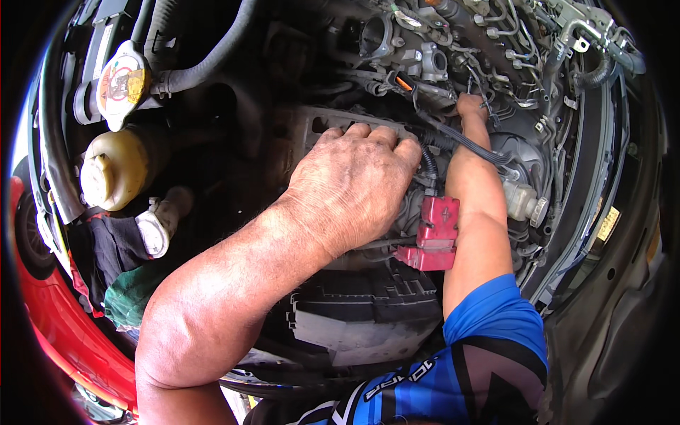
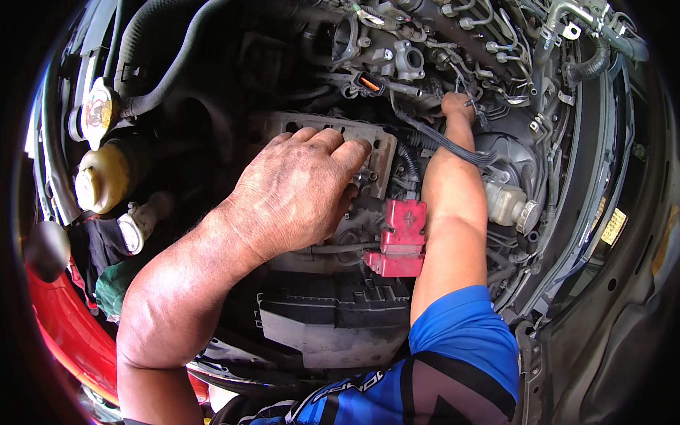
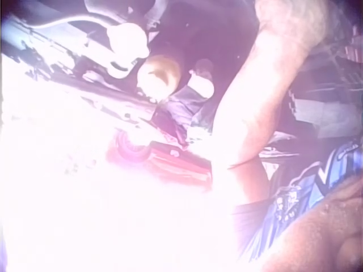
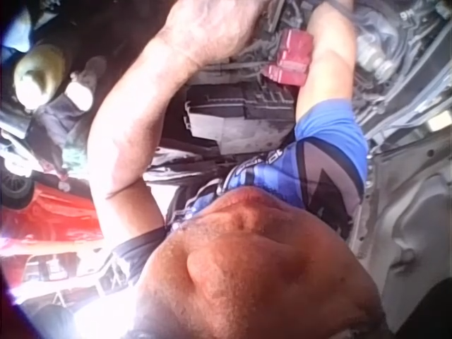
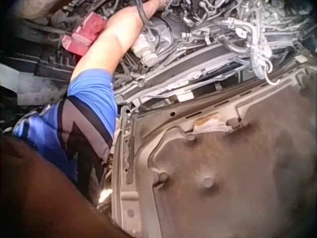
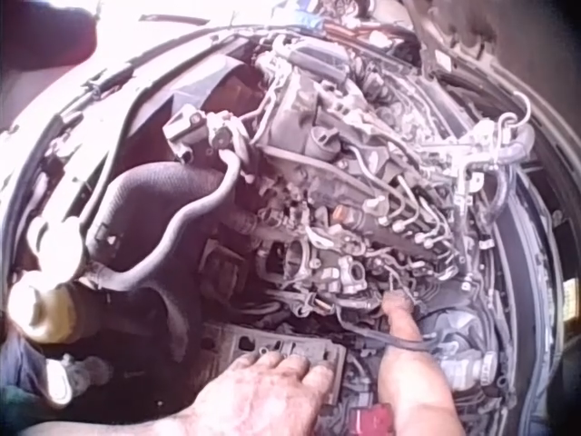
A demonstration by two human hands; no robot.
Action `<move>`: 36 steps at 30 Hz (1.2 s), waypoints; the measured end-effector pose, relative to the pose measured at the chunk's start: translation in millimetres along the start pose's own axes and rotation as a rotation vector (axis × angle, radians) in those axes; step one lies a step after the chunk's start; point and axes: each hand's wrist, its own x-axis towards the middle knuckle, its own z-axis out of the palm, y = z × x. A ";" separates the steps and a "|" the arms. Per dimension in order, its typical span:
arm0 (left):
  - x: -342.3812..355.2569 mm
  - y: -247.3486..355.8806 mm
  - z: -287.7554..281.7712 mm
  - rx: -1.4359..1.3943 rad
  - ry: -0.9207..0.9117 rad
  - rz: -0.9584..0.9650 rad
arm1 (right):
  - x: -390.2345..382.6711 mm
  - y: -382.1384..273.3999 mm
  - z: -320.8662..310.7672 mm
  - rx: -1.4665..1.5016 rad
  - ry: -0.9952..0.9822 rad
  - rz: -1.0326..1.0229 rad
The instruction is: Removing a metal component from a car engine using hand tools.
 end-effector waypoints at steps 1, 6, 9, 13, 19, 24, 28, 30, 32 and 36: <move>-0.5 -0.2 -0.5 0.011 -0.015 -0.007 | -7.9 -4.4 2.2 -0.217 0.162 -0.112; 0.5 0.4 0.9 -0.001 0.002 0.001 | 18.1 6.4 11.4 0.536 -0.060 0.152; -0.6 0.3 -0.3 0.007 -0.003 -0.004 | 6.7 -1.4 2.8 0.557 -0.122 0.263; 0.0 0.4 -1.5 0.022 -0.034 -0.024 | 1.8 4.2 19.2 -0.216 0.264 -0.134; -3.1 -4.5 0.4 0.029 -0.040 -0.041 | -3.2 -17.3 28.2 0.907 -0.124 0.338; 2.1 2.7 -2.1 -0.017 0.008 0.019 | 15.6 17.7 5.7 0.167 0.157 0.042; 1.8 -0.6 -1.5 -0.029 0.012 0.017 | 35.8 26.8 17.8 0.376 0.231 -0.010; -3.3 -2.6 -2.2 -0.008 -0.012 -0.026 | -2.3 -6.5 17.3 1.153 -0.155 0.284; -1.5 -1.1 -2.7 -0.009 -0.014 -0.024 | 2.5 -1.5 10.7 1.079 -0.133 0.278; 7.4 6.7 -3.7 -0.033 0.019 0.054 | 47.7 49.5 -4.9 -0.251 0.501 -0.215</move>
